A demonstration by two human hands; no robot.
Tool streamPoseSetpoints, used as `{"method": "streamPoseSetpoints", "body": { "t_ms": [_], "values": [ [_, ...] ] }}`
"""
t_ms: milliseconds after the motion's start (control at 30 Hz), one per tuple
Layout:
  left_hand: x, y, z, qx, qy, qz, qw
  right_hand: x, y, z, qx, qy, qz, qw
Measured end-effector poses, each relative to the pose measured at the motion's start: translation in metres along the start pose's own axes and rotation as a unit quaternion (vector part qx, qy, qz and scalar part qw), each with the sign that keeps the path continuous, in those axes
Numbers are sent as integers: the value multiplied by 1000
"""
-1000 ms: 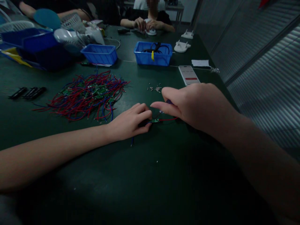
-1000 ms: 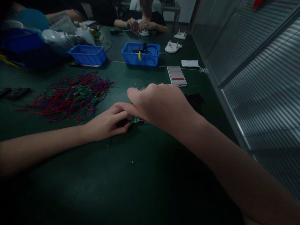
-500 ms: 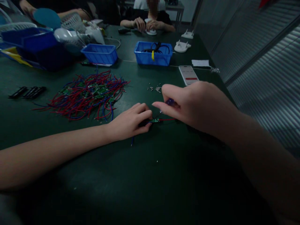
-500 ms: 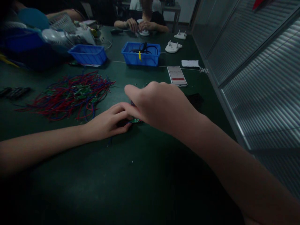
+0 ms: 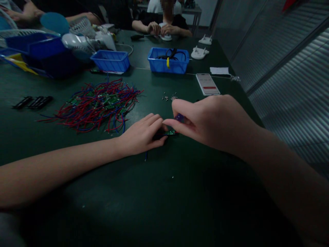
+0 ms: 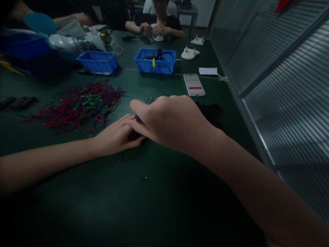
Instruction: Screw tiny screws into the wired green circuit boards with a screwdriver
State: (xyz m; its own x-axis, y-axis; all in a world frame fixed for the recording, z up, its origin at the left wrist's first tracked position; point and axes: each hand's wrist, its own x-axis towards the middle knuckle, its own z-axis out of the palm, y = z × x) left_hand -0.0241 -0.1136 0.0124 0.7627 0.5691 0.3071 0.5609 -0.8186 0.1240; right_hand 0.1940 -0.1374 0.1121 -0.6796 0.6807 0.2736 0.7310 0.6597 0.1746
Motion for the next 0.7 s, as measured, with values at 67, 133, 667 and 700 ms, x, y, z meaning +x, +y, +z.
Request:
{"method": "streamPoseSetpoints", "body": {
  "t_ms": [67,133,667,700],
  "values": [
    [0,1,-2,0,6,13,1000,0,0,2,-18,15,12,1000],
    [0,3,-3,6,13,28,1000,0,-1,3,-22,17,39,999],
    [-5,25,-8,233,45,127,963,-98,15,51,573,117,413,698],
    [-5,24,-9,221,36,121,967,-99,14,52,576,132,418,690]
  ]
}}
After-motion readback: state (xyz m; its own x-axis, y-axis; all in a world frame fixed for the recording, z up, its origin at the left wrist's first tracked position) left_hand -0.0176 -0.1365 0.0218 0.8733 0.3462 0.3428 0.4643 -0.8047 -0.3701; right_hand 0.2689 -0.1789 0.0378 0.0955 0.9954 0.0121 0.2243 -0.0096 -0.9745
